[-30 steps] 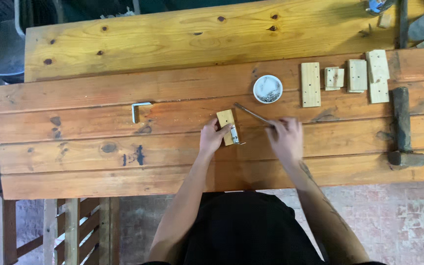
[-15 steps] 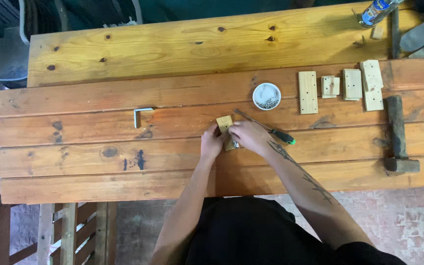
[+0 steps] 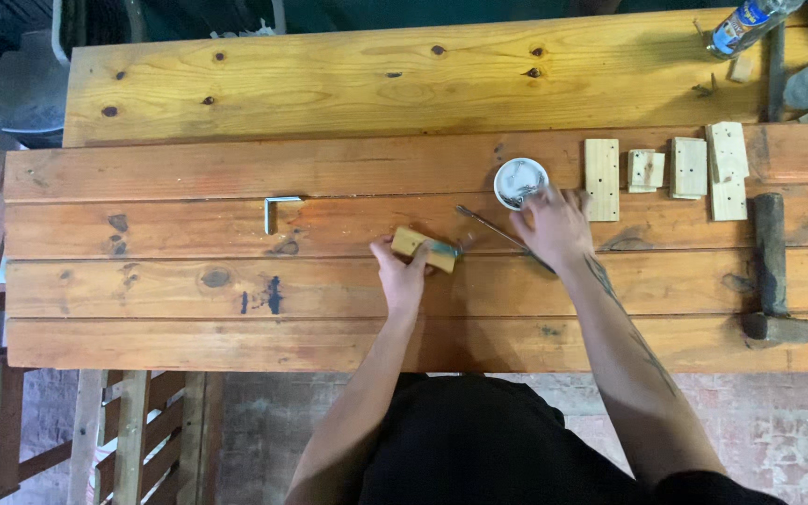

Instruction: The person attaches metal brackets to small wooden blocks using a screwdriver and screws. They position each bracket, insert screws, and tighten them, repeating the process for multiple blocks on a wooden workbench.

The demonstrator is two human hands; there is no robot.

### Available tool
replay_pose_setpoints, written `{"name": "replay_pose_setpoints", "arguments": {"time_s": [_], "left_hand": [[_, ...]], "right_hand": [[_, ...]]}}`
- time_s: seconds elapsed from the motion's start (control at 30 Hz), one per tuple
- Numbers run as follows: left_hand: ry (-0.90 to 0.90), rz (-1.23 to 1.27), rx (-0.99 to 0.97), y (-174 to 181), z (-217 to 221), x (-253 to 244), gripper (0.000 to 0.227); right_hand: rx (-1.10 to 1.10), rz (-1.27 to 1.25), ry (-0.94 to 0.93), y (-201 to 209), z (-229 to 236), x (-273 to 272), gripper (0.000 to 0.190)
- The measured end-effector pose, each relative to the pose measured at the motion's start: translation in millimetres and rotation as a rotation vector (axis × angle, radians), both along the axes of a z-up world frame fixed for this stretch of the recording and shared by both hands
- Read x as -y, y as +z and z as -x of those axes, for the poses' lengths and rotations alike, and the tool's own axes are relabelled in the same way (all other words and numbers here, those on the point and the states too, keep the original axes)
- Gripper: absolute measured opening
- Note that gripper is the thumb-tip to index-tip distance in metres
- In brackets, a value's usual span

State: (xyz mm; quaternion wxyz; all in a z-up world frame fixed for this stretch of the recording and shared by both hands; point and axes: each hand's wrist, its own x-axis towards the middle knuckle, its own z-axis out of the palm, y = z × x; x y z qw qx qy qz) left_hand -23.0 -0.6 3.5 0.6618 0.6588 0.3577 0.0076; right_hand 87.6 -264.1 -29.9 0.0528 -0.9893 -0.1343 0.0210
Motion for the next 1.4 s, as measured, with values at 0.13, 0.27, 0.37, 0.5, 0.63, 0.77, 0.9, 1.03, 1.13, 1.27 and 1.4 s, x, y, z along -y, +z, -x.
{"name": "replay_pose_setpoints", "arguments": {"time_s": [0.13, 0.27, 0.37, 0.5, 0.63, 0.77, 0.9, 1.03, 1.13, 1.27, 1.4], "left_hand": [[0.042, 0.005, -0.024, 38, 15, -11, 0.072], [-0.298, -0.529, -0.152, 22, 34, -24, 0.061], [-0.477, -0.79, -0.289, 10, 42, -29, 0.056], [-0.511, -1.19, -0.068, 7, 43, -24, 0.041], [-0.726, -1.269, 0.146, -44, 22, -26, 0.039], [-0.809, -1.089, 0.326, -39, 9, -19, 0.038], [-0.741, -1.049, 0.481, -46, 7, -17, 0.021], [-0.679, -0.964, 0.473, -51, 10, -11, 0.021], [-0.615, -0.894, 0.419, -49, 13, -7, 0.019], [-0.586, -1.012, 0.378, -66, 17, -1, 0.014], [-0.545, -1.042, 0.395, -66, 17, -2, 0.013]], "right_hand": [[-0.252, 0.089, -0.111, 69, 64, -9, 0.057], [-0.091, 0.167, -0.12, 52, 96, 6, 0.067], [-0.078, 0.079, -0.16, 50, 112, 18, 0.069], [-0.032, -0.133, -0.074, -3, 115, 48, 0.043], [0.093, -0.354, -0.117, 18, 111, 40, 0.032], [0.192, -0.784, -0.101, 112, 107, 16, 0.031], [0.224, -1.125, -0.091, 187, 116, -10, 0.017], [0.272, -1.142, -0.004, 183, 120, -24, 0.024], [0.278, -1.128, 0.116, 192, 117, -52, 0.028], [0.328, -0.948, 0.151, 165, 105, -82, 0.025], [0.439, -0.872, 0.104, 138, 100, -98, 0.023]]}}
